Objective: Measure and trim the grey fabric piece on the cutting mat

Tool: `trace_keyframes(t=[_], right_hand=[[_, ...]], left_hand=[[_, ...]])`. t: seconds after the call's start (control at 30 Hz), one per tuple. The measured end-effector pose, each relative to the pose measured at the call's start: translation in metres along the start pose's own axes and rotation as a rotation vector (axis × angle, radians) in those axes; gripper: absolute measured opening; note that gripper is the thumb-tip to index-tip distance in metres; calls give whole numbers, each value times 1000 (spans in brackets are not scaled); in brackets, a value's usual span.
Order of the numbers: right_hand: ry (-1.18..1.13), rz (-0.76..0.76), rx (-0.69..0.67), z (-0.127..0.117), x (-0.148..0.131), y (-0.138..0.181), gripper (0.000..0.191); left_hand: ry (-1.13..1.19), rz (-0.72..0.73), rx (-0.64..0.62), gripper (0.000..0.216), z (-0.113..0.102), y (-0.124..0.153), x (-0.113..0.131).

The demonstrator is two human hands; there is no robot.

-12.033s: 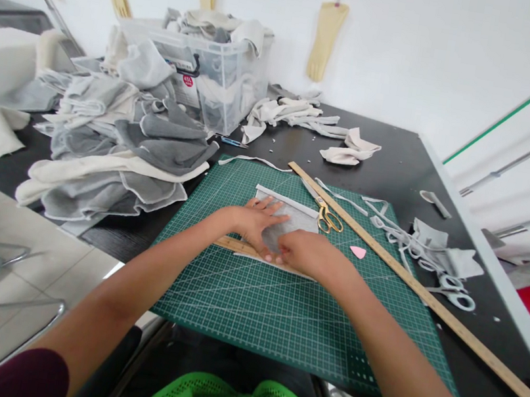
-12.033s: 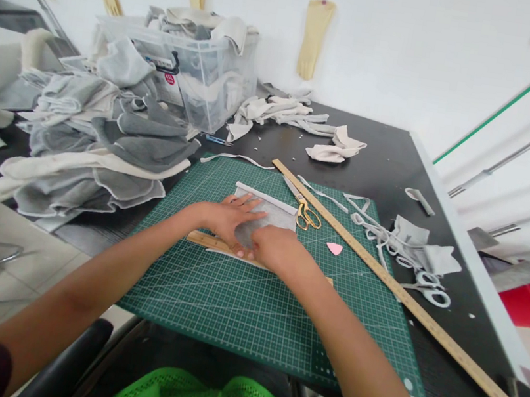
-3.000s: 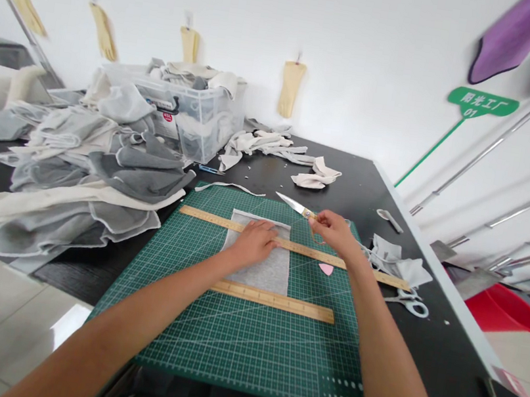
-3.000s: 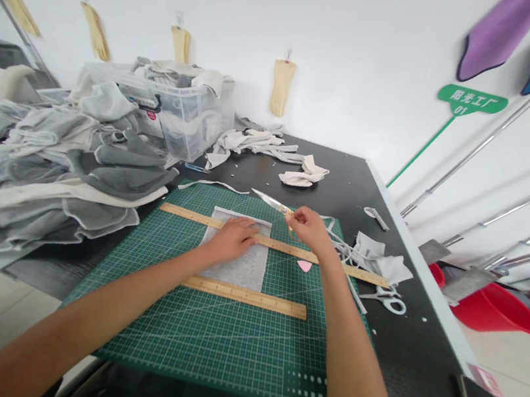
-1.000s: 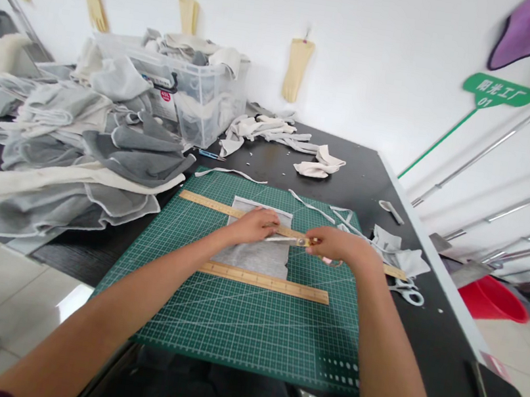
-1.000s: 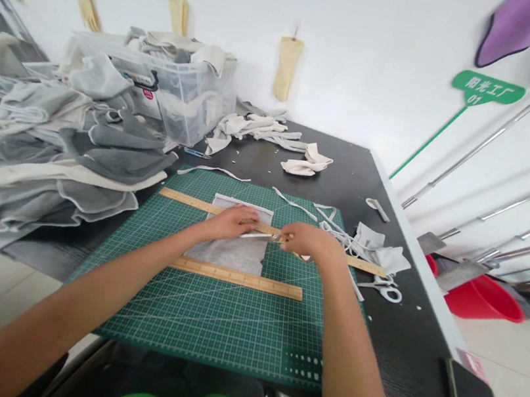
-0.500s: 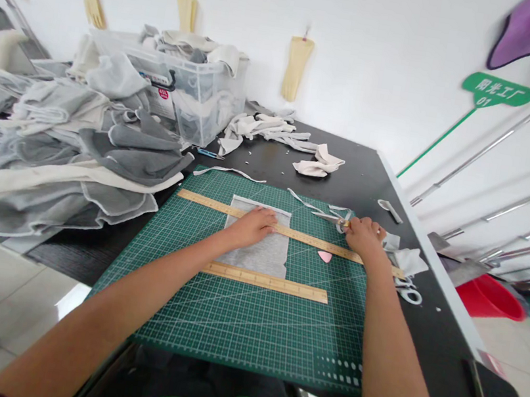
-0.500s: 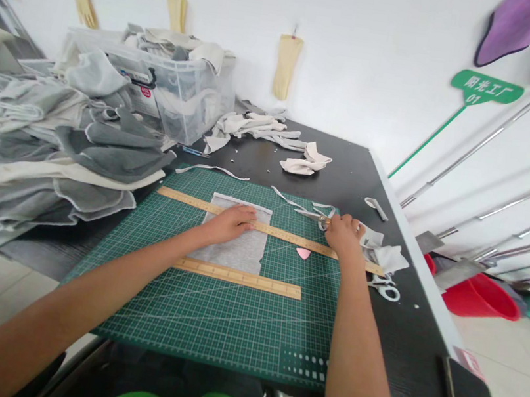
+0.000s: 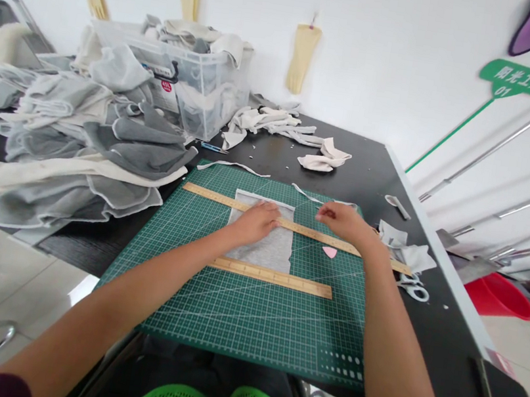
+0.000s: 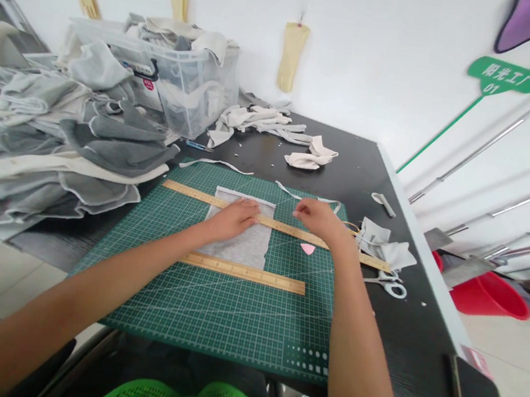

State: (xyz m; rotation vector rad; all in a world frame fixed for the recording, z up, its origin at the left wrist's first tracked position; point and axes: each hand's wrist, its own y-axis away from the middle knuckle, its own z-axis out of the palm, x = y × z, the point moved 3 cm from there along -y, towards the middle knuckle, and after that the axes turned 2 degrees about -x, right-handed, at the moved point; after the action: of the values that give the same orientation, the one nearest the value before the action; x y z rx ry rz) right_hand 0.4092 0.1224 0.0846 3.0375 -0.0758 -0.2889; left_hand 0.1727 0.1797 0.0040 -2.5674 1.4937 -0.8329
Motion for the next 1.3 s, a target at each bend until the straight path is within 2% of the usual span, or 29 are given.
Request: trace_keyframes(t=[0.07,0.13,0.23,0.3,0.43,0.6,0.77,0.9,1.07,1.2,1.3], right_hand=[[-185,-265,-229,7,-50,9,14],[-216,-400,-419,20,-97,24,9],[-100,-446,-518,40,-145,46,23],[9,-417,-476,48,-159,54,30],[119,-404,-423,49,-159,55,28],[131,-372,-471,47,-148,49,22],[177,-300,-486,46,-144,50,22],[232,-236,-452,40,-148,54,27],[289,-167,-456,31,-153,60,28],[315,-156,-484,21,-158,64,25],[333,-146,-482,16,-164,68,24]], left_hand=[[-8,23,-47,23,-1,0,-1],[-17,38,-107,26,-2,1,-4],[-30,34,-198,41,-3,1,-8],[-47,37,-261,51,-4,2,-10],[-141,57,-338,61,-6,5,-8],[-285,114,-372,77,-8,10,0],[-300,122,-373,88,-9,11,2],[-308,101,-373,87,-10,12,1],[-341,64,-325,75,-14,17,10],[-299,12,-399,82,-9,22,12],[-297,9,-406,85,-7,22,11]])
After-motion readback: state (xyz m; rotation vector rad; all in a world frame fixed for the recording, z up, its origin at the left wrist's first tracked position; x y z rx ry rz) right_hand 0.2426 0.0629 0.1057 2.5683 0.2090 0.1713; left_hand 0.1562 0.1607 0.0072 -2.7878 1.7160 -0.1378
